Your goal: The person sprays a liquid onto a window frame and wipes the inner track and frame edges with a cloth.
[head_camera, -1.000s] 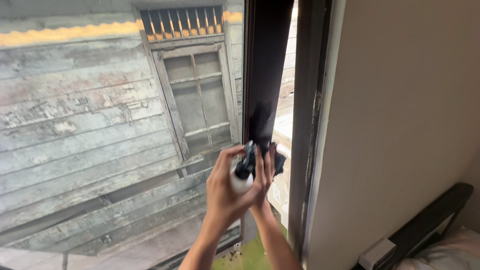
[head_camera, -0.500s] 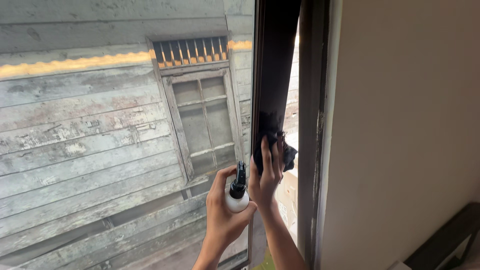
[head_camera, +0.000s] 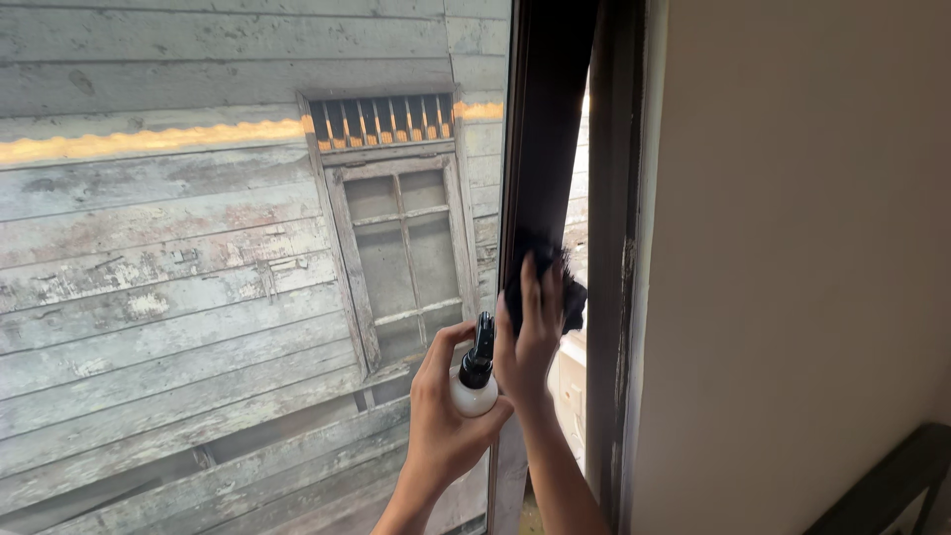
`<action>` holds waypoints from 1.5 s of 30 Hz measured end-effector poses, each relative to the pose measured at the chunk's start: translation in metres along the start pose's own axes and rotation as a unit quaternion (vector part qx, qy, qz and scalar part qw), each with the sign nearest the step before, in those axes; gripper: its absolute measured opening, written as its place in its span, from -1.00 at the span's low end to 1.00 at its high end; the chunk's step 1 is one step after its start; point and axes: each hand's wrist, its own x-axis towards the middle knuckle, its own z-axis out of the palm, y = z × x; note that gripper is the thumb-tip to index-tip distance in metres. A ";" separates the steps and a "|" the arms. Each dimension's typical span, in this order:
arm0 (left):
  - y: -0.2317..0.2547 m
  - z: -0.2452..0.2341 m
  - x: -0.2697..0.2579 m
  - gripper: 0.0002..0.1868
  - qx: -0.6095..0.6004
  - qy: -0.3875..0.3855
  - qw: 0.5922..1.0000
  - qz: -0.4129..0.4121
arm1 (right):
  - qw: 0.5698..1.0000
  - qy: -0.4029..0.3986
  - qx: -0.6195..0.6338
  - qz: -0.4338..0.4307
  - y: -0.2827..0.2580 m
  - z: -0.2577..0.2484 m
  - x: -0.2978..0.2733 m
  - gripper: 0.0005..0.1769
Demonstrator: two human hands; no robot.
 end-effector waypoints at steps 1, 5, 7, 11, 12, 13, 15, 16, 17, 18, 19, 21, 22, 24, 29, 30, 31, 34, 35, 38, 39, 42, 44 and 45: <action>0.002 0.000 0.001 -0.27 0.002 0.000 1.000 -0.014 | 1.000 -0.002 0.003 0.010 -0.002 0.000 0.016 -0.39; 0.005 0.003 0.005 -0.28 0.002 -0.004 0.999 -0.043 | 1.000 -0.014 0.025 0.005 -0.004 -0.003 0.046 -0.38; 0.006 0.006 0.007 -0.29 -0.002 -0.014 1.000 -0.016 | 1.000 -0.012 0.010 0.012 0.001 -0.003 0.026 -0.37; 0.006 0.014 0.019 -0.34 0.012 -0.045 0.996 0.072 | 1.000 -0.006 -0.009 0.028 0.019 0.002 -0.049 -0.35; 0.006 0.017 0.025 -0.36 0.020 -0.055 0.994 0.090 | 0.999 -0.007 0.007 0.041 0.022 0.001 -0.066 -0.41; 0.007 0.019 0.033 -0.37 0.032 -0.062 0.993 0.091 | 0.999 -0.007 0.015 0.027 0.025 0.000 -0.079 -0.40; 0.010 0.025 0.050 -0.38 0.056 -0.074 0.991 0.093 | 0.999 -0.008 0.032 -0.001 0.026 -0.001 -0.092 -0.38; 0.012 0.027 0.060 -0.36 0.071 -0.067 0.991 0.094 | 0.998 -0.013 0.047 0.027 0.027 0.000 -0.090 -0.43; 0.014 0.029 0.070 -0.33 0.086 -0.061 0.990 0.094 | 0.996 -0.019 0.063 0.056 0.025 0.001 -0.084 -0.48; 0.017 0.030 0.074 -0.31 0.101 -0.055 0.989 0.094 | 0.993 -0.026 0.079 0.084 0.021 0.002 -0.075 -0.53; 0.020 0.027 0.074 -0.31 0.079 -0.033 0.991 0.105 | 0.997 -0.010 0.066 0.039 0.018 0.003 -0.062 -0.46; 0.027 0.014 0.069 -0.31 0.034 0.008 0.991 0.127 | 0.998 0.021 0.039 -0.051 0.009 0.006 -0.024 -0.29; 0.031 0.008 0.067 -0.29 0.015 0.010 0.994 0.109 | 0.999 0.025 0.014 -0.031 0.003 0.008 -0.004 -0.30; 0.035 -0.001 0.059 -0.24 -0.023 0.012 0.997 0.072 | 0.999 0.030 -0.029 -0.016 -0.006 0.013 0.039 -0.34; 0.036 -0.011 0.049 -0.24 -0.011 0.040 0.998 0.048 | 0.999 0.017 0.005 -0.038 -0.019 0.009 0.089 -0.39; 0.036 -0.012 0.049 -0.24 -0.018 0.035 0.999 0.025 | 0.999 0.017 0.001 -0.036 -0.022 0.006 0.083 -0.39; 0.034 -0.014 0.048 -0.24 -0.002 0.041 0.998 0.045 | 0.999 0.015 -0.003 -0.034 -0.023 0.004 0.073 -0.39; 0.029 -0.019 0.046 -0.25 0.032 0.054 0.995 0.083 | 1.000 0.020 -0.018 -0.007 -0.031 0.002 0.042 -0.36; 0.029 -0.020 0.046 -0.25 0.035 0.055 0.995 0.080 | 1.000 0.023 -0.016 -0.011 -0.030 0.003 0.042 -0.36; 0.029 -0.020 0.047 -0.25 0.035 0.052 0.995 0.083 | 0.999 0.023 -0.018 -0.018 -0.033 0.003 0.057 -0.36; 0.029 -0.020 0.049 -0.24 0.035 0.050 0.994 0.087 | 0.999 0.019 -0.022 -0.018 -0.034 0.005 0.069 -0.35; 0.035 -0.018 0.047 -0.22 0.031 0.042 0.997 0.061 | 0.999 0.018 -0.029 -0.025 -0.039 0.005 0.093 -0.34; 0.038 -0.019 0.048 -0.23 0.038 0.036 0.996 0.074 | 0.999 0.020 -0.038 -0.016 -0.039 0.007 0.093 -0.33; 0.038 -0.018 0.047 -0.24 0.040 0.032 0.996 0.078 | 0.999 0.020 -0.048 -0.004 -0.039 0.006 0.083 -0.32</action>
